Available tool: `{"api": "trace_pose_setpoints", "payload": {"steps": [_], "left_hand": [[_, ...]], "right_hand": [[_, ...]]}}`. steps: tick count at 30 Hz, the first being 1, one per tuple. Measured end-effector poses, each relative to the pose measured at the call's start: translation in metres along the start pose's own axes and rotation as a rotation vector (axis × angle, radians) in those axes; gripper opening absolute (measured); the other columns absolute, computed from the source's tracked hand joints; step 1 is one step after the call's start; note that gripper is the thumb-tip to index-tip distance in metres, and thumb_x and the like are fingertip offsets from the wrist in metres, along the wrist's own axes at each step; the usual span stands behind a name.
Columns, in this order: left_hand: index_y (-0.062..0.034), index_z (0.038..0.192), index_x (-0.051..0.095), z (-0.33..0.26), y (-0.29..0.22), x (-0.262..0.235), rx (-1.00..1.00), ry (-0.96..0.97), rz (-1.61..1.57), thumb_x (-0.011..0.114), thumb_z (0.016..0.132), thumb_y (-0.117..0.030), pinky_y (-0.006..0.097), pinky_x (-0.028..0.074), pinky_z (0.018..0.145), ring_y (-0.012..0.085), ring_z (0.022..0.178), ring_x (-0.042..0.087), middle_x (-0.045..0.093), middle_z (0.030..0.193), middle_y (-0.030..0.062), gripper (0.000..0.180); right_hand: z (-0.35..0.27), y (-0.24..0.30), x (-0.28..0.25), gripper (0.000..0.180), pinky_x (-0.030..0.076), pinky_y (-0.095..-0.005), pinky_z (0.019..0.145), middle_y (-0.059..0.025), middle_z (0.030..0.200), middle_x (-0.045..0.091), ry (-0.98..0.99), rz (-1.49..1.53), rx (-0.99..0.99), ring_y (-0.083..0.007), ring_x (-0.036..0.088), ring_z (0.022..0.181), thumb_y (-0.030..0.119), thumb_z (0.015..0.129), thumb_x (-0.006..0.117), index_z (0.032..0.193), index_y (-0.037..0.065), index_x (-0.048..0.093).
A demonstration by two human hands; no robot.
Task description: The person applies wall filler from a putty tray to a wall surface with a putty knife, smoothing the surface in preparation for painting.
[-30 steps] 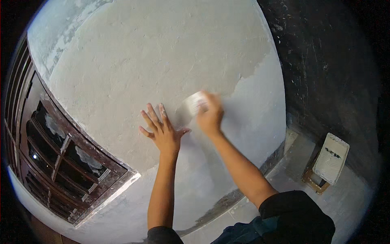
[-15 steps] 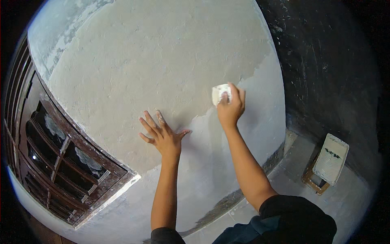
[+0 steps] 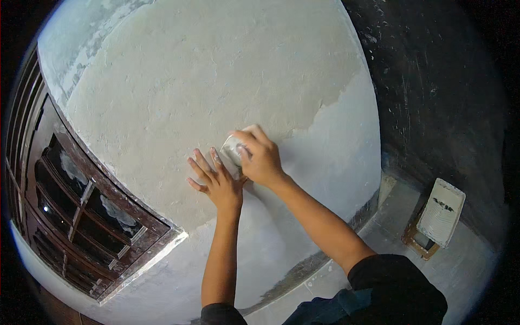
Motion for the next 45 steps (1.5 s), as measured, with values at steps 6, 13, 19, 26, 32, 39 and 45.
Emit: {"api": "trace_pose_setpoints", "payload": {"steps": [6, 13, 19, 26, 32, 39, 45], "left_hand": [[-0.0120, 0.148, 0.017, 0.015, -0.012, -0.010, 0.045, 0.176, -0.002, 0.082, 0.047, -0.053, 0.064, 0.003, 0.105, 0.0412, 0.142, 0.003, 0.007, 0.154, 0.0195, 0.126], [-0.0207, 0.144, 0.032, 0.020, -0.019, -0.007, 0.066, 0.181, 0.037, 0.083, 0.041, -0.052, 0.062, 0.007, 0.106, 0.0376, 0.142, 0.010, 0.016, 0.154, 0.0140, 0.119], [-0.0229, 0.144, 0.031, 0.023, -0.017, -0.008, 0.063, 0.229, 0.051, 0.083, 0.041, -0.051, 0.062, 0.008, 0.107, 0.0370, 0.142, 0.011, 0.014, 0.155, 0.0127, 0.119], [-0.0244, 0.146, 0.027, 0.026, -0.019, -0.012, 0.089, 0.198, 0.045, 0.082, 0.042, -0.052, 0.062, 0.009, 0.107, 0.0369, 0.142, 0.011, 0.013, 0.155, 0.0118, 0.120], [-0.0183, 0.146, 0.026, 0.021, -0.020, -0.007, 0.125, 0.234, 0.017, 0.083, 0.046, -0.051, 0.065, 0.007, 0.105, 0.0397, 0.142, 0.006, 0.011, 0.155, 0.0162, 0.119], [-0.0202, 0.146, 0.025, 0.024, -0.019, -0.009, 0.153, 0.244, 0.059, 0.083, 0.048, -0.050, 0.065, 0.007, 0.105, 0.0396, 0.142, 0.007, 0.012, 0.155, 0.0159, 0.118], [-0.0213, 0.147, 0.024, 0.023, -0.017, -0.007, 0.158, 0.240, 0.063, 0.082, 0.049, -0.050, 0.064, 0.007, 0.105, 0.0390, 0.142, 0.006, 0.011, 0.155, 0.0150, 0.117]], "right_hand": [[-0.004, -0.057, -0.063, 0.034, 0.048, -0.0430, 0.074, -0.0151, 0.103, 0.058, -0.293, -0.244, 0.311, -0.0361, 0.058, 0.092, -0.003, 0.073, 0.057, 0.106, 0.006, 0.060], [-0.025, -0.047, -0.034, 0.034, 0.047, -0.0408, 0.080, -0.0171, 0.099, 0.059, -0.092, -0.114, 0.171, -0.0353, 0.058, 0.091, -0.004, 0.074, 0.057, 0.107, 0.002, 0.061], [-0.027, -0.053, -0.052, 0.033, 0.046, -0.0387, 0.081, -0.0150, 0.102, 0.059, -0.183, -0.107, 0.160, -0.0338, 0.057, 0.094, -0.003, 0.074, 0.060, 0.106, 0.004, 0.061], [-0.020, -0.083, -0.087, 0.033, 0.047, -0.0387, 0.079, -0.0140, 0.097, 0.058, -0.322, -0.273, 0.333, -0.0335, 0.057, 0.090, -0.004, 0.075, 0.059, 0.107, 0.005, 0.061], [-0.020, -0.072, -0.058, 0.036, 0.048, -0.0387, 0.076, -0.0118, 0.102, 0.056, -0.095, -0.200, 0.150, -0.0326, 0.057, 0.091, -0.004, 0.073, 0.060, 0.108, 0.008, 0.061], [-0.029, -0.083, -0.094, 0.040, 0.046, -0.0399, 0.083, -0.0149, 0.107, 0.057, -0.309, -0.211, 0.415, -0.0311, 0.057, 0.100, -0.006, 0.078, 0.055, 0.116, 0.003, 0.053], [-0.042, -0.054, -0.093, 0.027, 0.052, -0.0347, 0.067, -0.0144, 0.089, 0.067, -0.236, -0.182, 0.352, -0.0312, 0.068, 0.083, -0.008, 0.083, 0.054, 0.108, 0.001, 0.053]]}}
Point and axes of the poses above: each hand's wrist, its own z-axis towards the middle knuckle, its own x-axis out of the palm, y = z × x, the point moved 5 cm from there along z, towards the middle knuckle
